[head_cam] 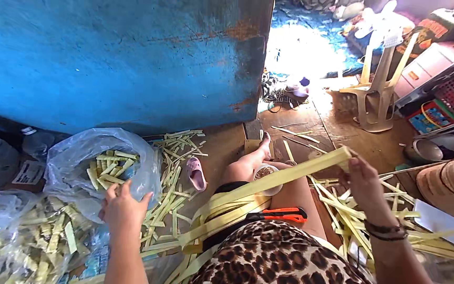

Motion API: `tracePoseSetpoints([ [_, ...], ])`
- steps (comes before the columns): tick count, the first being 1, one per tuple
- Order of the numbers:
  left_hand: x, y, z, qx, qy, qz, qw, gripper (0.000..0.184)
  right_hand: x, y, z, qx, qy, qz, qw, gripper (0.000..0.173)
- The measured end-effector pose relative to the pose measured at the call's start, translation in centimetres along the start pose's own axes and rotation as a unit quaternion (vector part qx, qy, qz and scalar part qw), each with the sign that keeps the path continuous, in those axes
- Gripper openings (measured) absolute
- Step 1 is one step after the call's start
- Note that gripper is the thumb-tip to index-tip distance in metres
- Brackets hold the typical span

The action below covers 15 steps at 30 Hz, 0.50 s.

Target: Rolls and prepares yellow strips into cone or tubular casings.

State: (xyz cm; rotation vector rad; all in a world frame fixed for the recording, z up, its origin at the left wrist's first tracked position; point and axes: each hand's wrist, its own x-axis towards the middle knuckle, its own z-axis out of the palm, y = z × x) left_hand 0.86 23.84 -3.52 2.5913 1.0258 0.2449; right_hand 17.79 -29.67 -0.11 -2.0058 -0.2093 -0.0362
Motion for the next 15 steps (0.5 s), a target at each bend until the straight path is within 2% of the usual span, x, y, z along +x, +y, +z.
tracePoseSetpoints([
  [1, -0.6, 1.5, -0.2, -0.040, 0.014, 0.050, 0.998, 0.059, -0.2, -0.4, 1.5, -0.037, -0.028, -0.020, 0.999, 0.044],
  [3, -2.2, 6.4, 0.3, -0.161, 0.012, 0.166, 0.973, 0.045, -0.6, -1.2, 5.2, -0.102, -0.092, -0.087, 0.987, 0.043],
  [5, -4.4, 12.2, 1.4, -0.278, -0.065, 0.250, 0.925, 0.045, -1.2, -1.9, 8.9, -0.148, -0.143, -0.169, 0.964, 0.043],
  [7, -6.6, 17.0, 2.4, -0.339, -0.167, 0.286, 0.881, 0.051, -1.7, -3.4, 11.6, -0.171, -0.157, -0.246, 0.941, 0.042],
  [9, -8.1, 19.8, 3.3, -0.376, -0.229, 0.285, 0.851, 0.041, -2.1, -5.3, 12.6, -0.139, -0.157, -0.289, 0.934, 0.040],
  [10, -8.4, 20.5, 3.7, -0.389, -0.243, 0.279, 0.844, 0.033, -2.3, -6.0, 12.5, -0.095, -0.184, -0.266, 0.941, 0.040],
  [11, -8.5, 20.7, 3.9, -0.402, -0.259, 0.276, 0.834, 0.026, -2.3, -6.3, 12.2, -0.023, -0.225, -0.205, 0.952, 0.040],
  [12, -8.3, 20.7, 3.9, -0.420, -0.290, 0.270, 0.817, 0.020, -2.4, -6.4, 11.8, 0.090, -0.278, -0.100, 0.951, 0.040],
  [13, -8.1, 20.4, 3.7, -0.439, -0.332, 0.264, 0.792, 0.018, -2.4, -6.1, 11.4, 0.211, -0.328, 0.032, 0.920, 0.043],
  [14, -7.9, 20.1, 3.6, -0.453, -0.368, 0.264, 0.768, 0.017, -2.5, -5.7, 11.1, 0.305, -0.357, 0.146, 0.871, 0.046],
  [15, -7.8, 19.9, 3.5, -0.463, -0.388, 0.268, 0.750, 0.016, -2.7, -5.4, 11.0, 0.351, -0.366, 0.209, 0.836, 0.048],
])
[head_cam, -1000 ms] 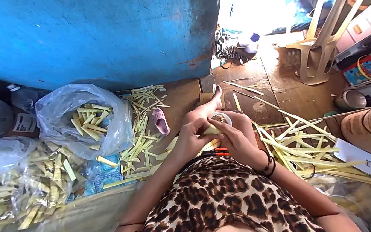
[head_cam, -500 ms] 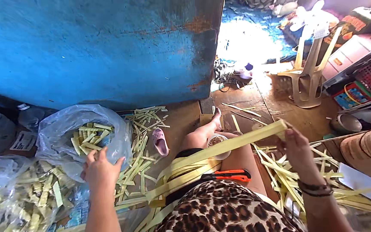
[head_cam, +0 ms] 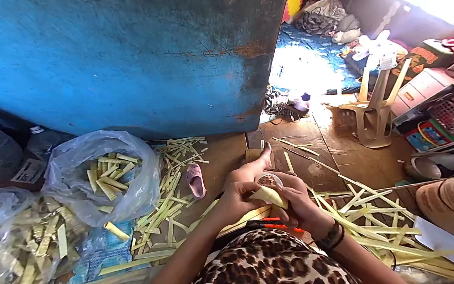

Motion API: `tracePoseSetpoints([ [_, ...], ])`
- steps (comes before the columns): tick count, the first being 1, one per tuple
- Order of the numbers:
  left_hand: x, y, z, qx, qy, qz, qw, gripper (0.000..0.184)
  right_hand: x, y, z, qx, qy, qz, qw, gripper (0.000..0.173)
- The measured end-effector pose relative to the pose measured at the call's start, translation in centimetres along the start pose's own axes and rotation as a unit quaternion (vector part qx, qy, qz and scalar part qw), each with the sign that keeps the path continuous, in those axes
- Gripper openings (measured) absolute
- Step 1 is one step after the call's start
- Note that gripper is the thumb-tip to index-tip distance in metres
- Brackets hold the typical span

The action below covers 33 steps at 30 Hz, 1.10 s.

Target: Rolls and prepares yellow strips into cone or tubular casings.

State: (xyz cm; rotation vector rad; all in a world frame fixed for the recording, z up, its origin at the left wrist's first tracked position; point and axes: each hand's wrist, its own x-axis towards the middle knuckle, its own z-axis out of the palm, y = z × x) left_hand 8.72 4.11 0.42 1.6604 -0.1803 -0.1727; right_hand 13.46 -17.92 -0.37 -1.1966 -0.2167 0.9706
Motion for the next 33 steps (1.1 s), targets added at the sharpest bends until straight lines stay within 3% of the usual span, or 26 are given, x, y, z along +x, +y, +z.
tracePoseSetpoints([
  [1, -0.1, -0.1, -0.1, -0.005, -0.006, 0.005, 1.000, 0.013, -0.3, 0.3, 0.1, -0.005, 0.009, -0.003, 1.000, 0.046],
  [2, 0.0, -0.3, -0.1, -0.006, 0.000, 0.010, 1.000, 0.011, -0.6, 0.8, 0.2, -0.075, 0.032, -0.057, 0.995, 0.040],
  [3, 0.0, -0.4, 0.0, -0.009, 0.014, 0.015, 1.000, 0.010, -0.6, 1.3, 0.3, -0.189, 0.060, -0.146, 0.969, 0.038],
  [5, 0.2, -0.8, 0.3, -0.018, 0.048, 0.025, 0.998, 0.011, 0.0, 2.0, 0.1, -0.374, 0.109, -0.296, 0.872, 0.043],
  [6, 0.2, -0.9, 0.5, -0.029, 0.059, 0.028, 0.997, 0.014, 0.3, 1.9, 0.0, -0.361, 0.115, -0.298, 0.876, 0.039],
  [8, 0.3, -0.9, 0.5, -0.033, 0.058, 0.036, 0.997, 0.018, 0.4, 1.1, 0.3, -0.155, 0.090, -0.163, 0.970, 0.038],
  [9, 0.3, -0.8, 0.3, -0.023, 0.055, 0.036, 0.998, 0.016, 0.4, 0.9, 0.3, -0.068, 0.078, -0.111, 0.988, 0.040],
  [10, 0.2, -0.7, 0.1, -0.009, 0.057, 0.028, 0.998, 0.013, 0.3, 1.0, 0.4, -0.068, 0.078, -0.115, 0.988, 0.038],
  [11, 0.2, -0.6, -0.1, 0.005, 0.062, 0.013, 0.998, 0.012, 0.2, 1.3, 0.2, -0.156, 0.089, -0.175, 0.968, 0.034],
  [13, 0.1, -0.7, -0.7, 0.026, 0.064, -0.008, 0.998, 0.018, 0.3, 2.2, -0.1, -0.375, 0.138, -0.298, 0.867, 0.037],
  [14, -0.1, -0.8, -0.9, 0.026, 0.061, -0.012, 0.998, 0.021, 0.4, 2.6, -0.1, -0.392, 0.146, -0.301, 0.857, 0.036],
  [16, -0.1, -1.0, -1.1, 0.018, 0.048, -0.003, 0.999, 0.026, 0.1, 2.1, -0.2, -0.218, 0.115, -0.174, 0.953, 0.033],
  [17, -0.2, -1.1, -1.3, 0.019, 0.043, 0.005, 0.999, 0.023, 0.2, 1.9, -0.1, -0.099, 0.099, -0.104, 0.985, 0.038],
  [18, -0.2, -1.2, -1.3, 0.020, 0.041, 0.010, 0.999, 0.020, 0.1, 2.0, -0.1, -0.054, 0.096, -0.081, 0.991, 0.040],
  [19, -0.1, -1.4, -1.4, 0.021, 0.041, 0.014, 0.999, 0.016, 0.0, 2.2, -0.3, -0.107, 0.102, -0.115, 0.982, 0.037],
  [21, 0.2, -1.5, -1.5, 0.019, 0.051, 0.013, 0.998, 0.016, 0.1, 2.8, -0.5, -0.350, 0.126, -0.261, 0.891, 0.037],
  [22, 0.3, -1.6, -1.5, 0.013, 0.051, 0.009, 0.999, 0.018, 0.3, 3.1, -0.6, -0.401, 0.134, -0.298, 0.856, 0.040],
  [23, 0.2, -1.6, -1.4, 0.003, 0.049, 0.005, 0.999, 0.022, 0.2, 3.2, -0.6, -0.381, 0.134, -0.283, 0.870, 0.037],
  [25, 0.3, -1.7, -1.4, -0.009, 0.043, -0.001, 0.999, 0.023, 0.0, 2.8, -0.7, -0.175, 0.114, -0.144, 0.967, 0.036],
  [26, 0.2, -1.7, -1.4, -0.008, 0.040, -0.004, 0.999, 0.020, -0.1, 2.7, -0.7, -0.090, 0.110, -0.097, 0.985, 0.040],
  [27, 0.3, -1.7, -1.4, -0.003, 0.039, -0.007, 0.999, 0.017, -0.2, 2.7, -0.7, -0.099, 0.114, -0.099, 0.984, 0.039],
  [28, 0.3, -1.6, -1.4, 0.004, 0.042, -0.009, 0.999, 0.016, -0.4, 2.8, -0.7, -0.196, 0.129, -0.145, 0.961, 0.034],
  [30, 0.4, -1.6, -1.5, 0.018, 0.053, -0.018, 0.998, 0.018, -0.5, 3.1, -1.0, -0.392, 0.144, -0.265, 0.869, 0.037],
  [31, 0.3, -1.6, -1.5, 0.014, 0.055, -0.023, 0.998, 0.022, -0.6, 3.3, -1.2, -0.404, 0.141, -0.279, 0.860, 0.038],
  [33, 0.3, -1.8, -1.5, 0.003, 0.049, -0.023, 0.999, 0.025, -1.5, 3.5, -1.6, -0.255, 0.121, -0.186, 0.941, 0.033],
])
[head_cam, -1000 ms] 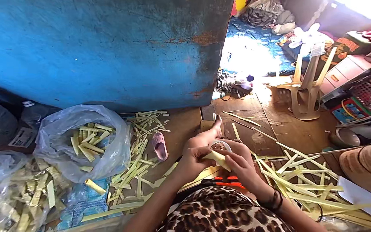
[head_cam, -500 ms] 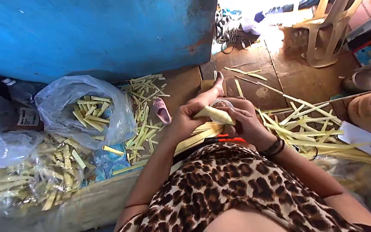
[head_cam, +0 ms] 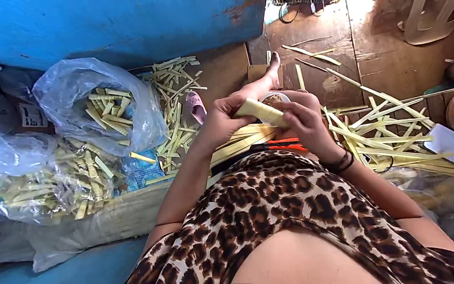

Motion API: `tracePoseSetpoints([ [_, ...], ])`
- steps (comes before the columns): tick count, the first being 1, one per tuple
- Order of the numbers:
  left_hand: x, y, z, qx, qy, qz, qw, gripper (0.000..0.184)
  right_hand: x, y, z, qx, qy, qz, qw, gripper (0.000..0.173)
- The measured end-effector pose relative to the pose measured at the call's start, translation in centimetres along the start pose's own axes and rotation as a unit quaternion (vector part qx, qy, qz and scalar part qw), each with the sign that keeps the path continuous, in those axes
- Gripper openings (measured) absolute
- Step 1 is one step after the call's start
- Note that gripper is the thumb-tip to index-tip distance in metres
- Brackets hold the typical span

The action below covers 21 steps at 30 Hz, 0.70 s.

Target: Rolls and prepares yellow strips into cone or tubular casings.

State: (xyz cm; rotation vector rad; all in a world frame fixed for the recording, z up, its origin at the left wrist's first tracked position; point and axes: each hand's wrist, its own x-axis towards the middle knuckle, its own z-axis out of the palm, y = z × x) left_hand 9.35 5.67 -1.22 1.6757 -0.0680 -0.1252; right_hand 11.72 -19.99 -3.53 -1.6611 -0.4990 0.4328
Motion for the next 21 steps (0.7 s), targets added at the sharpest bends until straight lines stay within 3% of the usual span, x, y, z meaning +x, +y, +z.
tracePoseSetpoints([
  [1, 0.0, -0.1, 0.0, 0.001, -0.002, 0.003, 1.000, 0.024, -0.3, 0.1, -0.2, 0.112, -0.013, 0.069, 0.991, 0.037],
  [2, 0.0, -0.2, 0.1, 0.002, -0.002, 0.003, 1.000, 0.022, -0.6, 0.3, -0.4, 0.150, -0.016, 0.093, 0.984, 0.041],
  [4, 0.2, -0.3, 0.1, 0.009, 0.006, 0.002, 1.000, 0.020, -0.5, 0.2, -0.3, -0.022, 0.009, -0.009, 1.000, 0.032],
  [6, 0.3, 0.0, 0.1, 0.007, 0.009, -0.008, 1.000, 0.025, -0.2, 0.5, -0.4, -0.154, 0.013, -0.105, 0.982, 0.041],
  [8, 0.4, 0.2, 0.1, 0.001, 0.000, -0.015, 1.000, 0.029, -0.9, 1.1, -0.9, -0.013, -0.009, -0.005, 1.000, 0.034],
  [10, 0.6, 0.0, 0.3, -0.003, -0.007, -0.007, 1.000, 0.027, -1.4, 1.2, -1.5, 0.197, -0.032, 0.113, 0.973, 0.039],
  [11, 0.7, 0.0, 0.4, -0.001, -0.006, -0.006, 1.000, 0.026, -1.4, 1.0, -1.5, 0.176, -0.021, 0.107, 0.978, 0.039],
  [12, 0.8, 0.1, 0.4, 0.002, -0.002, -0.008, 1.000, 0.025, -1.5, 0.9, -1.4, 0.073, 0.001, 0.058, 0.996, 0.035],
  [14, 1.1, 0.4, 0.4, 0.010, 0.000, -0.020, 1.000, 0.024, -1.3, 1.3, -1.5, -0.117, 0.027, -0.074, 0.990, 0.043],
  [15, 1.1, 0.5, 0.5, 0.007, -0.003, -0.027, 1.000, 0.025, -1.4, 1.5, -1.5, -0.120, 0.027, -0.081, 0.989, 0.042],
  [17, 1.2, 0.9, 0.7, 0.003, -0.011, -0.037, 0.999, 0.027, -1.8, 1.5, -2.0, 0.066, -0.003, 0.047, 0.997, 0.035],
  [18, 1.2, 1.0, 0.8, 0.005, -0.015, -0.039, 0.999, 0.027, -2.0, 1.5, -2.1, 0.178, -0.014, 0.107, 0.978, 0.038],
  [19, 1.3, 1.0, 0.9, 0.013, -0.017, -0.039, 0.999, 0.026, -2.1, 1.5, -2.2, 0.202, -0.009, 0.124, 0.971, 0.040],
  [21, 1.6, 1.0, 1.1, 0.028, -0.016, -0.035, 0.999, 0.023, -2.6, 1.9, -2.3, 0.007, 0.033, 0.024, 0.999, 0.036],
])
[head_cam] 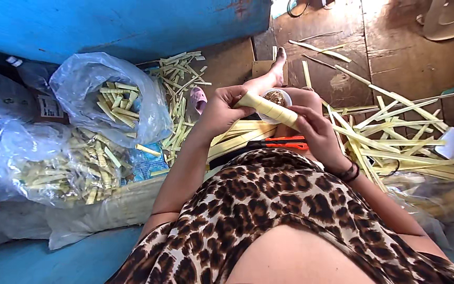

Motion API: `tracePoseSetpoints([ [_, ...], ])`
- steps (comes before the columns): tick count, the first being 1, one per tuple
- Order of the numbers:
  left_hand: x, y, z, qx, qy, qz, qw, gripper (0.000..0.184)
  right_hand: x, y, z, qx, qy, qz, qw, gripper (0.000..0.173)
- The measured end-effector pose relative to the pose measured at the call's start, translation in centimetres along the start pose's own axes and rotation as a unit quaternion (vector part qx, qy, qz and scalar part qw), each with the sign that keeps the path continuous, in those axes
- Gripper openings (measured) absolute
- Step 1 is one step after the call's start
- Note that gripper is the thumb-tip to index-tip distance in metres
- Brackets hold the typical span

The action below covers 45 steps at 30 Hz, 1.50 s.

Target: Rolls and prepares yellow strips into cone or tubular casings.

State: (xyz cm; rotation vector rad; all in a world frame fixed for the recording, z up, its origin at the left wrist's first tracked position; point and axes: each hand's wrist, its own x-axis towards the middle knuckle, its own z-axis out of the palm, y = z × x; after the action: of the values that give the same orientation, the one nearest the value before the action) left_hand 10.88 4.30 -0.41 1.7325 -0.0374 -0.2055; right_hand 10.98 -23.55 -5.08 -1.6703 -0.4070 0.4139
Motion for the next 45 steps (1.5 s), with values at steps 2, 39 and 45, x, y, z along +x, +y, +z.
tracePoseSetpoints([
  [2, 0.3, 0.1, 0.1, 0.002, -0.002, 0.000, 1.000, 0.024, -0.1, 1.2, -0.3, -0.152, 0.030, -0.117, 0.981, 0.042],
  [39, 4.0, 0.6, 0.4, -0.027, -0.047, -0.050, 0.997, 0.022, -1.5, 4.1, -1.9, -0.093, 0.071, -0.059, 0.991, 0.037],
  [45, 3.7, 0.1, -0.1, -0.039, -0.041, -0.052, 0.997, 0.021, -1.2, 2.8, -1.8, -0.008, 0.055, -0.002, 0.998, 0.031],
])
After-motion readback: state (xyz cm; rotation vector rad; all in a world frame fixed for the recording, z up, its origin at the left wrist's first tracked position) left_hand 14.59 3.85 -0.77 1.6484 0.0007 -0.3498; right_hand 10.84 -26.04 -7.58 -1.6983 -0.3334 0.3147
